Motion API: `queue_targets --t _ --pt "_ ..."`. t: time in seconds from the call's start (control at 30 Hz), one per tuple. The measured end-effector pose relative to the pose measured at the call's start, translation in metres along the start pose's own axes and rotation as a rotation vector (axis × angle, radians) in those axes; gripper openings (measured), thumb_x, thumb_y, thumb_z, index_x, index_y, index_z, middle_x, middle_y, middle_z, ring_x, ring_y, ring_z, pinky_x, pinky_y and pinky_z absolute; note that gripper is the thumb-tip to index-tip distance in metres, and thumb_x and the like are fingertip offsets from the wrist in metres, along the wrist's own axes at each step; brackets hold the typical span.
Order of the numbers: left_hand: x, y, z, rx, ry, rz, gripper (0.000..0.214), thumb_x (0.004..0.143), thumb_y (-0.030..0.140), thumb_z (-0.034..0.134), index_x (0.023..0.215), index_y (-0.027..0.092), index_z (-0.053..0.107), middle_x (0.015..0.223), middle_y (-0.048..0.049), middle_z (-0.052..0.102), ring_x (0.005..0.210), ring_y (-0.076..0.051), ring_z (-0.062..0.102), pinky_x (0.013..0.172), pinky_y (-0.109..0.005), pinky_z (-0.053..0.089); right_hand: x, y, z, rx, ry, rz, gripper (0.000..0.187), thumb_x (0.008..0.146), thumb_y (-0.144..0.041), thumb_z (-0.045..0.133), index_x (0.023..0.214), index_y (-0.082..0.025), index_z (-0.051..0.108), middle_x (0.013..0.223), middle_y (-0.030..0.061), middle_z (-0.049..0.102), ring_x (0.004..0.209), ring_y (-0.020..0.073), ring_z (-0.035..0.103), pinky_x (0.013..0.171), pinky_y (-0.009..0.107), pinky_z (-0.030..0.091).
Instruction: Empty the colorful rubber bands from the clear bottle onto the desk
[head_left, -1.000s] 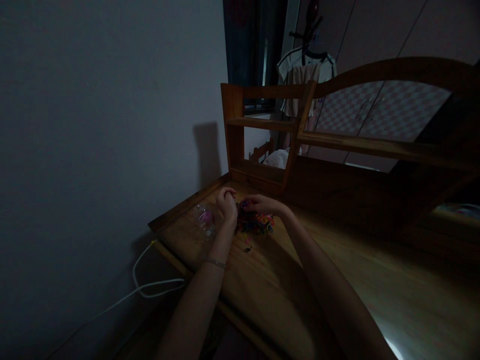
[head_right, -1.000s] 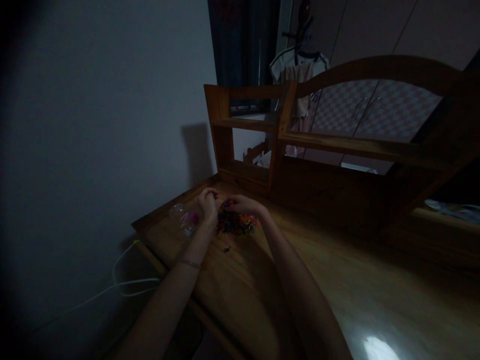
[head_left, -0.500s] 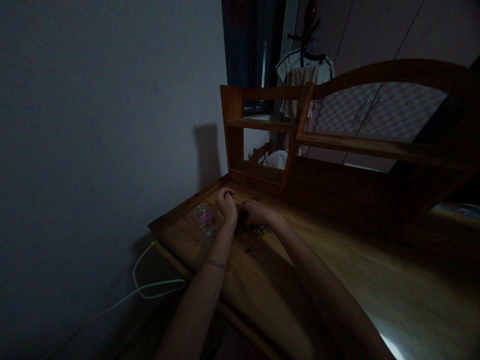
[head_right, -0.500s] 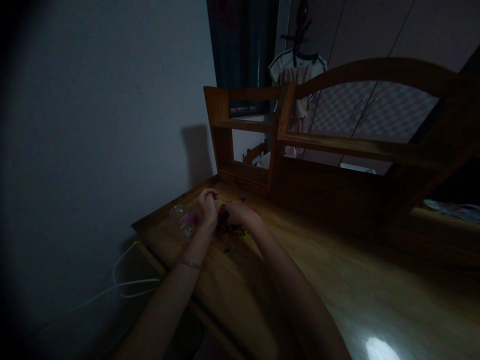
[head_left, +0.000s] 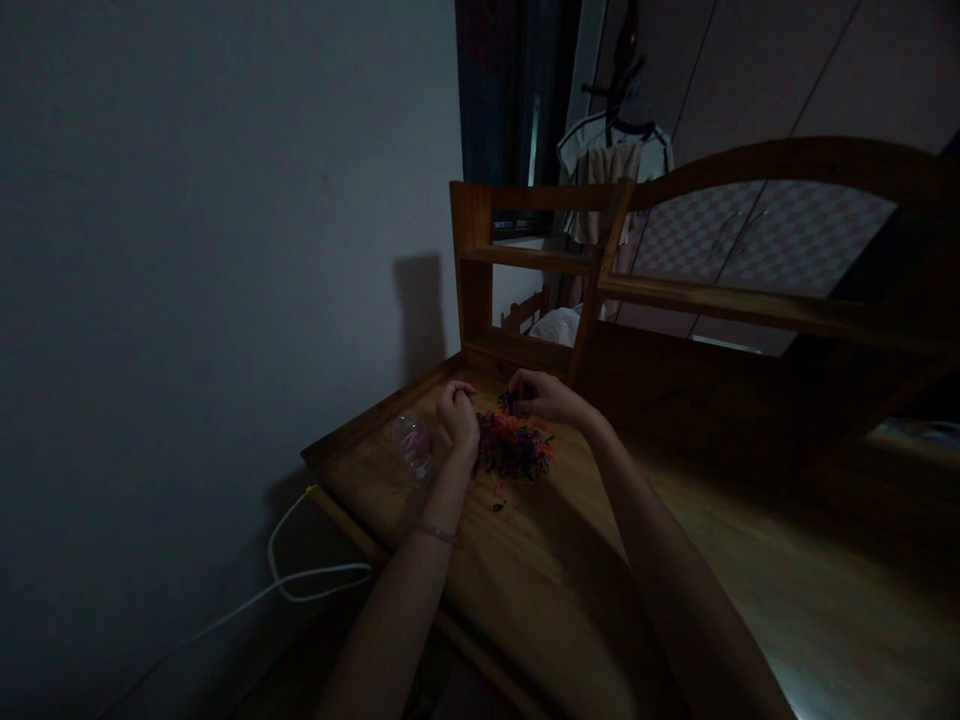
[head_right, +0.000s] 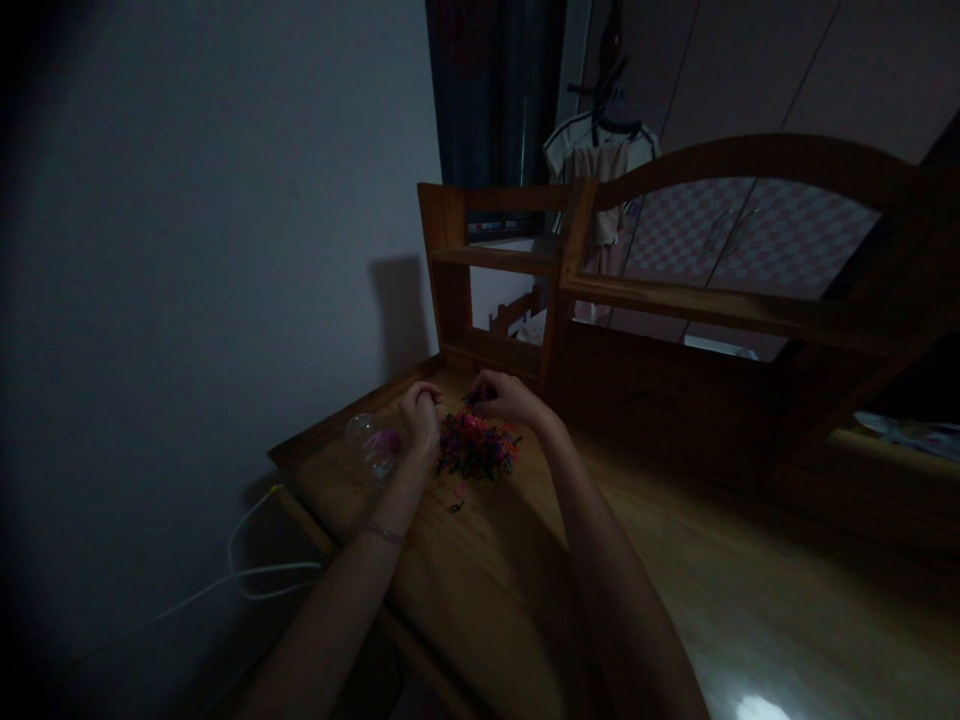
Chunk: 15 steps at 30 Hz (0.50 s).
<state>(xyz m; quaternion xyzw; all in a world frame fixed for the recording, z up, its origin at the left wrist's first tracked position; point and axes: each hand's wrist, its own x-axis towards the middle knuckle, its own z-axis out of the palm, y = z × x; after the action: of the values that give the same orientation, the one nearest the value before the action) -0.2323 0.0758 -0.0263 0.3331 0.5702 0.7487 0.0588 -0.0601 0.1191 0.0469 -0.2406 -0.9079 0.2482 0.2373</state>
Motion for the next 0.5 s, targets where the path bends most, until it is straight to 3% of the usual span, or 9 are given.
queue_targets --t 0.1,0.2,0.37,0.5 --pt "0.0 0.0 0.0 0.002 -0.005 0.003 0.018 0.068 0.013 0.04 0.062 0.02 0.056 0.059 0.0005 0.053 0.061 -0.015 0.052 0.059 -0.024 0.038 0.001 0.005 0.006 0.005 -0.023 0.026 0.027 0.074 -0.019 0.065 0.1 -0.016 0.06 0.093 0.003 0.067 0.083 0.0142 0.061 0.072 0.023 0.044" --pt "0.0 0.002 -0.001 0.002 -0.002 -0.001 0.018 0.068 0.013 0.041 0.061 0.02 0.056 0.058 0.0007 0.053 0.061 -0.015 0.052 0.059 -0.024 0.037 0.002 0.008 0.01 0.0 -0.132 0.062 0.028 0.073 -0.025 0.068 0.098 -0.016 0.061 0.093 0.0038 0.067 0.083 0.0152 0.062 0.07 0.024 0.046" --pt "-0.001 0.005 -0.001 -0.006 -0.006 0.002 0.018 0.067 0.013 0.041 0.06 0.02 0.055 0.057 0.0007 0.052 0.06 -0.015 0.052 0.058 -0.025 0.037 -0.004 0.015 -0.001 0.034 -0.28 0.147 0.027 0.076 -0.026 0.064 0.101 -0.016 0.064 0.09 0.0039 0.07 0.076 0.0144 0.064 0.064 0.023 0.046" --pt "-0.001 0.006 -0.001 -0.001 -0.013 0.001 0.019 0.068 0.012 0.041 0.06 0.02 0.056 0.058 0.0007 0.053 0.06 -0.015 0.052 0.059 -0.025 0.037 -0.006 0.018 -0.009 -0.066 -0.385 0.203 0.028 0.073 -0.02 0.064 0.101 -0.018 0.07 0.091 0.0038 0.072 0.08 0.0165 0.066 0.066 0.024 0.048"
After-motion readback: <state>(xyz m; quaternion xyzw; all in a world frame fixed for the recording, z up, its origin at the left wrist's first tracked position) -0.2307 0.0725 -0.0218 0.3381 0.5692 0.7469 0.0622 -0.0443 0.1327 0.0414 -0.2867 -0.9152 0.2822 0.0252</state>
